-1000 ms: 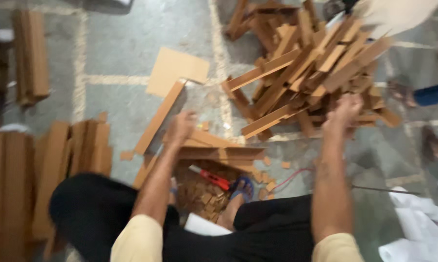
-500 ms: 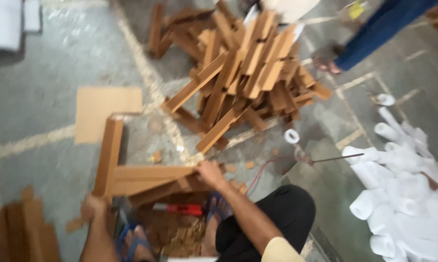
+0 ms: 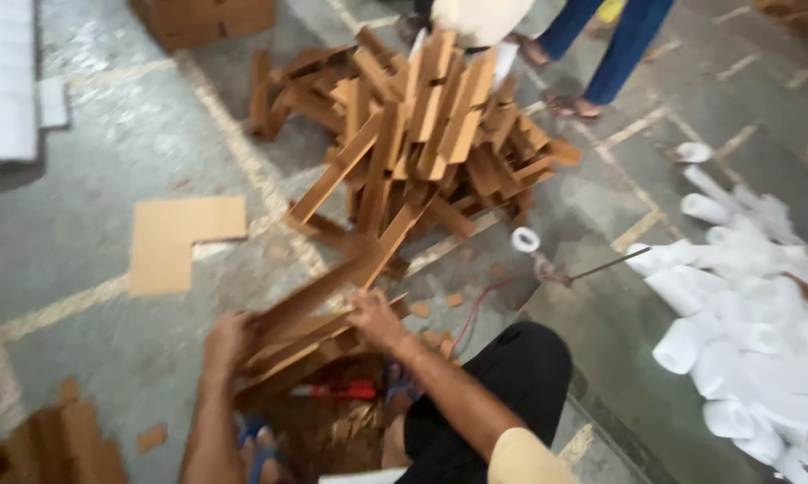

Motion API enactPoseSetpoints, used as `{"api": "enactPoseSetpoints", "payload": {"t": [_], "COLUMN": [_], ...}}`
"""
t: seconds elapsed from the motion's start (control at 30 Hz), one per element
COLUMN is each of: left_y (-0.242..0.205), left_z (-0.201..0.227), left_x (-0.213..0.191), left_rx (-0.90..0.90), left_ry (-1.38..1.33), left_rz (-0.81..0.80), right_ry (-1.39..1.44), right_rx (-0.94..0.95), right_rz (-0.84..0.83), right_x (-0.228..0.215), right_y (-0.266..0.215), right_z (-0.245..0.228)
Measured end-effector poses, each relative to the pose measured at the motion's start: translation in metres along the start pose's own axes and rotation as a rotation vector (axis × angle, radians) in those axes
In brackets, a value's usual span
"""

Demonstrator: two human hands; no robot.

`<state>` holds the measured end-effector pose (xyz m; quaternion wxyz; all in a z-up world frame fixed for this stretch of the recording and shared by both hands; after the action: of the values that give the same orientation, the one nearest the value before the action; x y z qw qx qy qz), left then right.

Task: The person sits on the floor and uses a red utility knife to cut long cardboard strips into smaller pieces. They repeatedly pick up a strip, cut it, and toss the pieces onto a growing pile.

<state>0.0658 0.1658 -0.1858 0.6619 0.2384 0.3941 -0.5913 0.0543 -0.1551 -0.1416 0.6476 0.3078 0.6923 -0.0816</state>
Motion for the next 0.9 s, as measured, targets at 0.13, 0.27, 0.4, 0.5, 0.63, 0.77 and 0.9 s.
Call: {"api": "enactPoseSetpoints", "payload": {"t": [0.13,0.27,0.4,0.5,0.63,0.77,0.9], "left_y": [-0.028,-0.039,-0.056,-0.067,-0.067,-0.062,-0.064], "left_z": [-0.008,-0.006,-0.003,0.007,-0.005,-0.026,-0.033], "left_x": [0.042,0.043,0.025,0.013,0.018,0.015,0.001], "left_rx": [-0.127,-0.005,0.022,0.199,0.082,-0.157,-0.200], "left_ry": [0.223,-0.005,0.124,0.127,0.320,0.385,0.074], "left_rz": [-0.311,-0.212,-0.253,-0.103,-0.104,-0.026,0.224], "right_ry": [-0.145,-0.083,0.112,0.069,-0.025,-0.128,-0.155], "right_rx": [0.075,0.109,0.138,0.152,0.401,0.514,0.625], "right_rz": [-0.099,-0.008,-0.020,-0.017,-0.130,-0.215,0.041], "right_x": [0.009,0.012,0.020,0.028,0.042,0.031,0.014], "right_y": [-0.022,-0.032,-0.031,-0.033,-0.040,-0.052,-0.064], "right_z": [-0.011,-0.009,-0.010,-0.003,0.013,0.022,0.029]}}
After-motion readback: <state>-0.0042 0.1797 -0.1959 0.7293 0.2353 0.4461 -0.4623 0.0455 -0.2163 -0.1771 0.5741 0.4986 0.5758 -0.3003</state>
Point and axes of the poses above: each hand's wrist, its own y-axis towards the middle knuckle, its own x-axis out of the palm, z = x × y, the point moved 4 cm from there along y, towards the middle knuckle, and after that the axes turned 14 degrees about -x, right-handed, at the moved point
